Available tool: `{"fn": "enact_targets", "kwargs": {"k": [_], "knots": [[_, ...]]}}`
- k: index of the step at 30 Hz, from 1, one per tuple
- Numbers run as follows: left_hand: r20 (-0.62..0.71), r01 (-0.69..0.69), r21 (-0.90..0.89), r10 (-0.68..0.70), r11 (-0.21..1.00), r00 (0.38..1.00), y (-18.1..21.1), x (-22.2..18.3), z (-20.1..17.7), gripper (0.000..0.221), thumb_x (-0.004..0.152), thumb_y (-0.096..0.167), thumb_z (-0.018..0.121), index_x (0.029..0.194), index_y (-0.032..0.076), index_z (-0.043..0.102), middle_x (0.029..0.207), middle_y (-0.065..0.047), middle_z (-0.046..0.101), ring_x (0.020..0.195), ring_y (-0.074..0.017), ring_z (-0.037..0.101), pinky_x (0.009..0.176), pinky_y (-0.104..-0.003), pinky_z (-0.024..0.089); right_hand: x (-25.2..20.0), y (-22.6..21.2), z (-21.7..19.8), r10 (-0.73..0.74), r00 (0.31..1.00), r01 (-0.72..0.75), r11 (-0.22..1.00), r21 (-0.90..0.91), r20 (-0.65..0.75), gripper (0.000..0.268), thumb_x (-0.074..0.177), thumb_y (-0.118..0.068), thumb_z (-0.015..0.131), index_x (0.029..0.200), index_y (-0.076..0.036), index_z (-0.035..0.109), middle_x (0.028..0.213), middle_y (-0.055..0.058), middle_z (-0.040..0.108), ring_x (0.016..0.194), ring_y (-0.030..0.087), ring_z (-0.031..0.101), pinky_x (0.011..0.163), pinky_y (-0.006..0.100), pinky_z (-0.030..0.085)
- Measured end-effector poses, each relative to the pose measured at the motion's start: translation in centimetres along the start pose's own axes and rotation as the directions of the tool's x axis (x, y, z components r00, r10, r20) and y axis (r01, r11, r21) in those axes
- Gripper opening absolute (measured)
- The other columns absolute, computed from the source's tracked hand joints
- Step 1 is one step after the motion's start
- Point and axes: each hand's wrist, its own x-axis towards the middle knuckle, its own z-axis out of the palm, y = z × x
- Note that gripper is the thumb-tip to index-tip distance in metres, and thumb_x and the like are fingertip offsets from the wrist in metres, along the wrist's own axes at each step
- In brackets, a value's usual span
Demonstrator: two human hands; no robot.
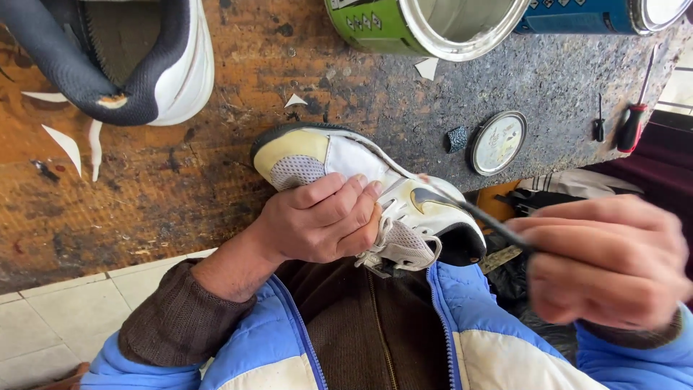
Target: Applying adhesive to the inner edge of a sneaker sole using a small brush for repair.
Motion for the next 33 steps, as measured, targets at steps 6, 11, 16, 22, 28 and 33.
{"fn": "enact_targets", "kwargs": {"k": [6, 11, 16, 22, 28, 33], "knots": [[-0.014, 0.004, 0.03, -0.004, 1.0, 1.0, 0.1, -0.1, 0.0, 0.011, 0.105, 0.013, 0.059, 0.096, 0.017, 0.064, 0.101, 0.004, 0.076, 0.1, -0.0131, 0.068, 0.096, -0.026, 0.049, 8.5, -1.5, -2.0, -0.164, 0.685, 0.162, 0.984, -0.072, -0.709, 0.026, 0.098, -0.026, 0.057, 0.102, -0.001, 0.059, 0.097, 0.018, 0.073, 0.073, 0.026, 0.073, 0.069, 0.038, 0.064], [-0.017, -0.015, 0.057, 0.016, 0.998, 1.0, 0.0, 0.0, -0.1, 0.011, 0.105, 0.011, 0.059, 0.097, 0.016, 0.065, 0.102, 0.003, 0.076, 0.1, -0.0132, 0.068, 0.097, -0.027, 0.05, 9.6, -1.3, -1.7, -0.194, 0.68, 0.159, 0.981, -0.116, -0.707, 0.028, 0.1, -0.029, 0.053, 0.101, -0.002, 0.059, 0.093, 0.017, 0.073, 0.068, 0.024, 0.07, 0.063, 0.035, 0.06], [-0.01, -0.02, 0.064, 0.021, 0.998, 1.0, 0.1, 0.0, -0.2, 0.011, 0.106, 0.012, 0.058, 0.098, 0.016, 0.065, 0.102, 0.003, 0.074, 0.1, -0.0132, 0.067, 0.097, -0.027, 0.049, 10.5, -1.2, -1.4, -0.186, 0.655, 0.168, 0.981, -0.099, -0.732, 0.022, 0.1, -0.022, 0.05, 0.097, -0.001, 0.058, 0.086, 0.015, 0.071, 0.063, 0.025, 0.067, 0.061, 0.033, 0.059], [-0.002, -0.023, 0.062, 0.023, 0.998, 1.0, 0.1, -0.2, -0.1, 0.012, 0.106, 0.014, 0.055, 0.099, 0.016, 0.064, 0.103, 0.003, 0.075, 0.102, -0.0138, 0.067, 0.098, -0.027, 0.049, 11.1, -1.2, -1.3, -0.194, 0.652, 0.153, 0.98, -0.124, -0.733, 0.03, 0.102, -0.026, 0.048, 0.097, -0.001, 0.062, 0.084, 0.014, 0.07, 0.061, 0.025, 0.066, 0.059, 0.033, 0.056], [-0.005, -0.023, 0.06, 0.023, 0.998, 1.0, -0.1, -0.1, -0.3, 0.014, 0.107, 0.014, 0.052, 0.099, 0.016, 0.064, 0.103, 0.003, 0.074, 0.102, -0.0141, 0.067, 0.097, -0.027, 0.049, 11.5, -2.0, -1.7, -0.195, 0.667, 0.099, 0.98, -0.175, -0.719, 0.031, 0.101, -0.029, 0.05, 0.095, -0.002, 0.064, 0.082, 0.013, 0.07, 0.06, 0.022, 0.066, 0.055, 0.032, 0.052], [0.001, -0.022, 0.071, 0.022, 0.997, 1.0, -0.1, -0.1, -0.3, 0.014, 0.107, 0.014, 0.052, 0.1, 0.017, 0.064, 0.105, 0.003, 0.075, 0.102, -0.0132, 0.066, 0.097, -0.027, 0.049, 12.1, -2.2, -2.4, -0.257, 0.695, 0.152, 0.965, -0.212, -0.672, 0.029, 0.104, -0.026, 0.05, 0.102, 0.002, 0.061, 0.09, 0.018, 0.071, 0.066, 0.025, 0.068, 0.061, 0.035, 0.059]]}}
